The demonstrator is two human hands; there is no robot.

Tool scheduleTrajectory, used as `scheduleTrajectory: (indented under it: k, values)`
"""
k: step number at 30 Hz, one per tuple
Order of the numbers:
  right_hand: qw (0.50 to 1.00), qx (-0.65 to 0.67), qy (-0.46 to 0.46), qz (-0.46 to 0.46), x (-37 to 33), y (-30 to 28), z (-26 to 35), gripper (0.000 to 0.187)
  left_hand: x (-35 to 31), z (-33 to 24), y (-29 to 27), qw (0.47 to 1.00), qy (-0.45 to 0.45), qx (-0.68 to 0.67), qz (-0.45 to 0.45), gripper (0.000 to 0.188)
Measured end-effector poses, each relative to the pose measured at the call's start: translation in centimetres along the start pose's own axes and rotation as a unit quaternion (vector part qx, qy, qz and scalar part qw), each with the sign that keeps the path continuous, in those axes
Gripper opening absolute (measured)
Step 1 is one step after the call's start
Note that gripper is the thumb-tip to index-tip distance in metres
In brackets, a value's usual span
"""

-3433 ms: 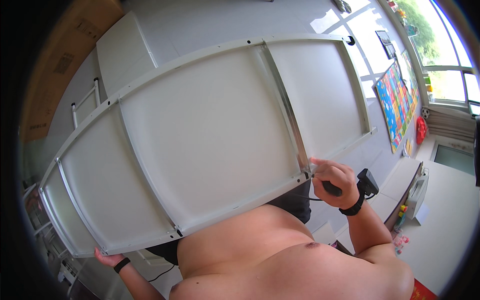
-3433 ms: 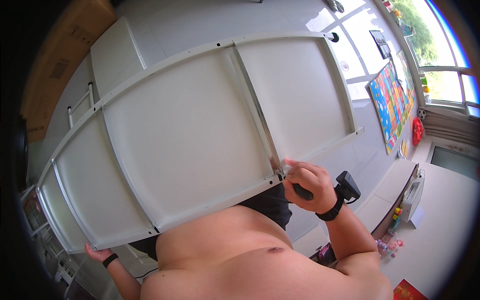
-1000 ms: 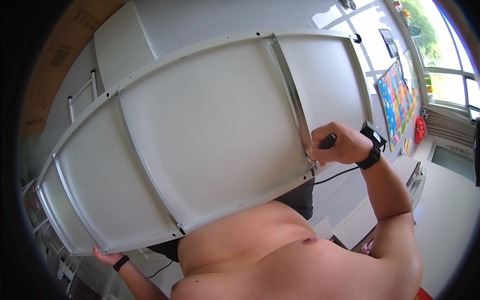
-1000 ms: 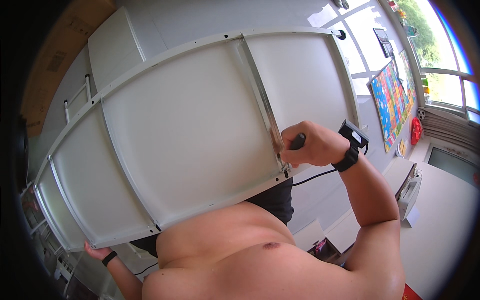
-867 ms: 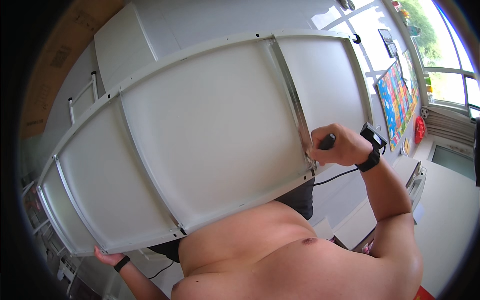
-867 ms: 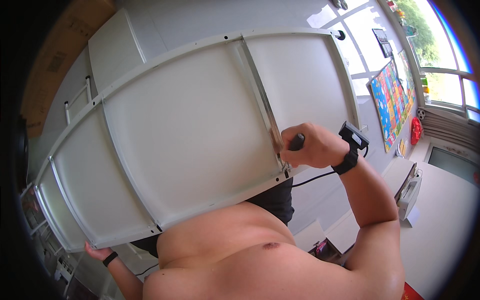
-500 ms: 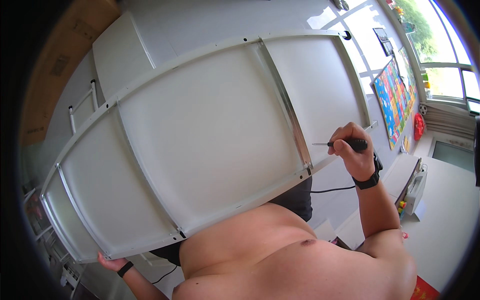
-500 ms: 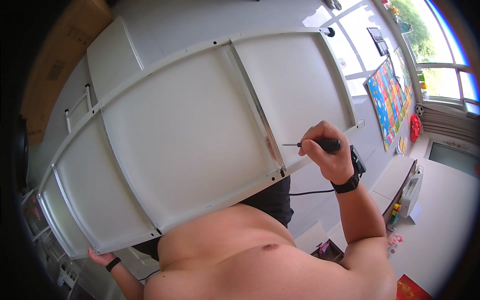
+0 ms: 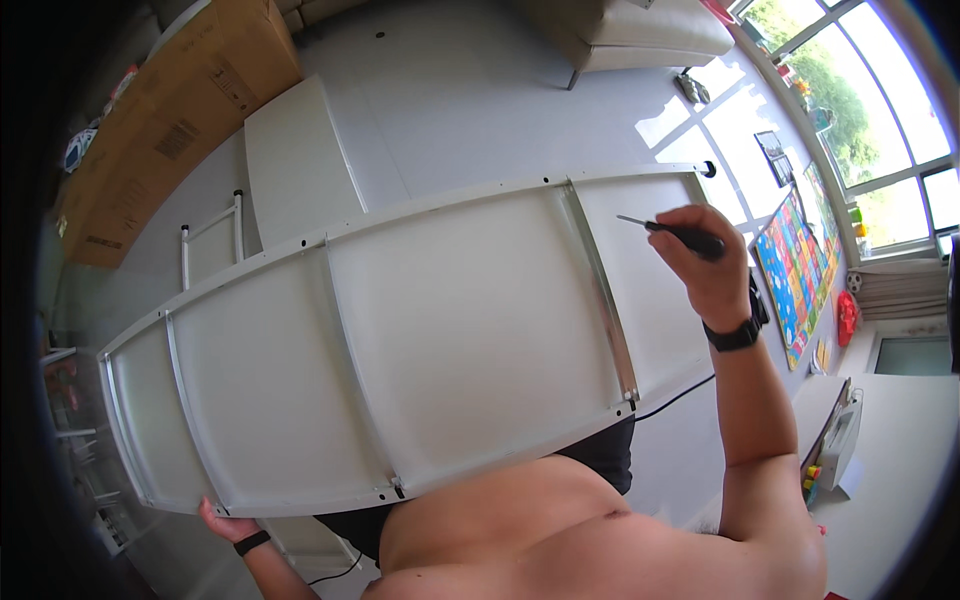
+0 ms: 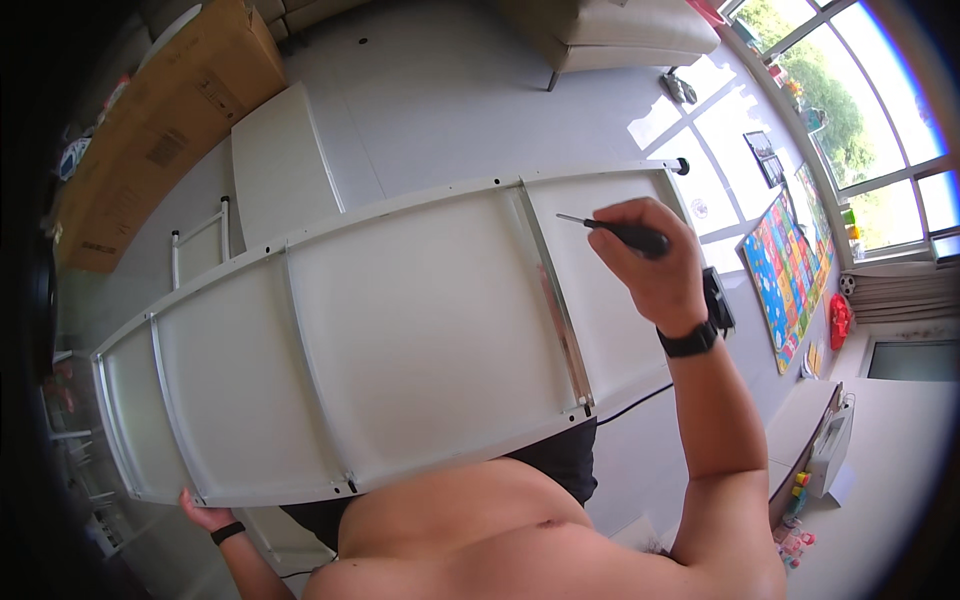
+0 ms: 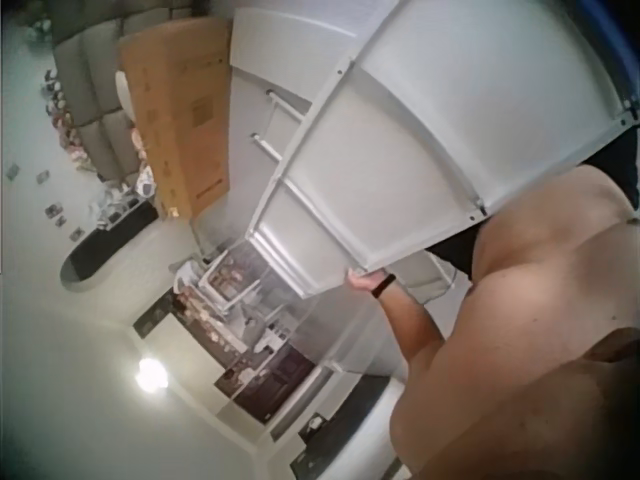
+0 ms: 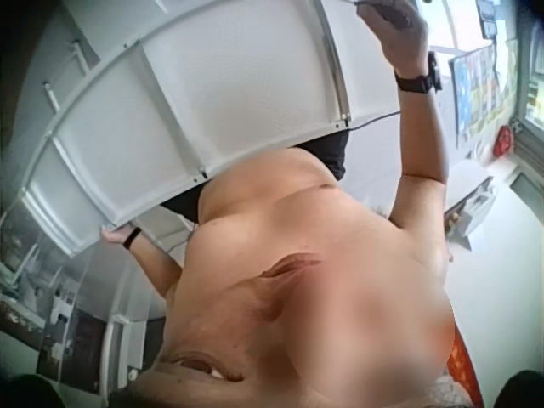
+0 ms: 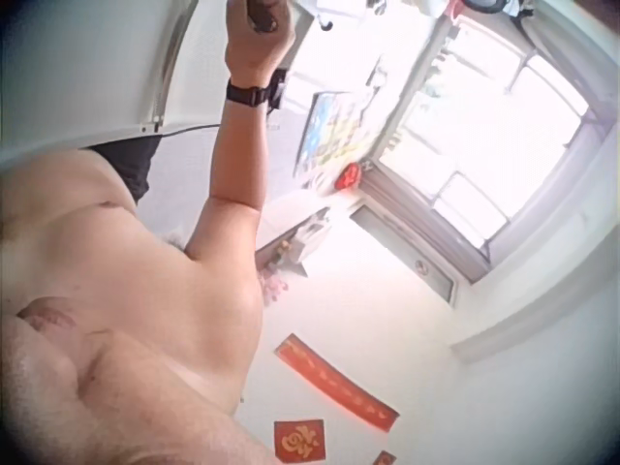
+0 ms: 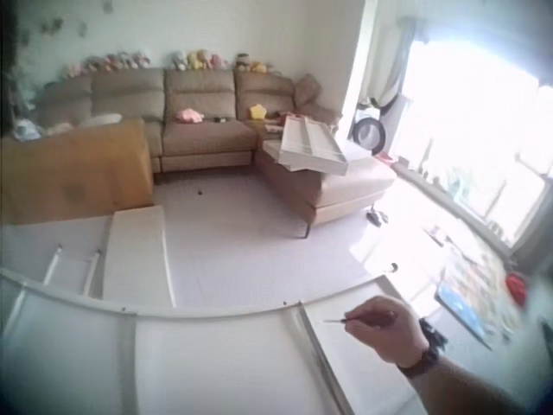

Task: Assemble a white metal shelving unit using a screwdriver.

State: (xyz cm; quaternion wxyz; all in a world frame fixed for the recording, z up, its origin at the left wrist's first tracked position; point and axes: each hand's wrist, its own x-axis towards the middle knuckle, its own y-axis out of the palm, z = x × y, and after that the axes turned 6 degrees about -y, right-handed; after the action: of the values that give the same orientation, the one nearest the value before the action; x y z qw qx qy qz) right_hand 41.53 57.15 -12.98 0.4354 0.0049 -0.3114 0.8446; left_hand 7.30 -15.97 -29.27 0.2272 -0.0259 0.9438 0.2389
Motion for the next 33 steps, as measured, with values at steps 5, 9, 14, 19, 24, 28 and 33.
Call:
scheduleTrajectory:
  k: [5,9,14,19,24,28,33]
  values:
    - [0.998,0.027,0.06,0.011,4.0,2.8,-2.1,0.017,0.1,0.2,1.4,1.0,-0.002,-0.016,-0.001,0.055]
    - [0.991,0.114,0.056,-0.043,2.5,2.3,-1.1,0.018,-1.6,0.7,3.1,0.999,0.01,-0.002,-0.037,0.05]
    - [0.991,0.102,0.069,-0.058,-3.3,-1.6,-0.4,0.016,-2.5,0.7,1.8,0.996,0.031,0.001,-0.081,0.052]
    - [0.968,0.176,0.138,-0.117,-9.0,-5.2,-2.3,0.015,-3.1,1.2,4.3,0.997,0.017,-0.023,-0.072,0.055]
    - [0.977,0.138,0.134,-0.092,-12.7,-4.4,-1.4,0.01,-2.5,1.0,3.4,0.992,0.053,0.003,-0.112,0.054]
    - [0.975,0.158,0.128,-0.086,-12.6,-4.6,-1.2,0.009,-0.9,0.1,1.9,0.996,0.018,0.011,-0.088,0.052]
    - [0.947,0.29,-0.011,-0.138,-7.7,-8.3,1.8,0.024,-1.0,0.0,1.8,0.993,0.036,0.002,-0.114,0.05]
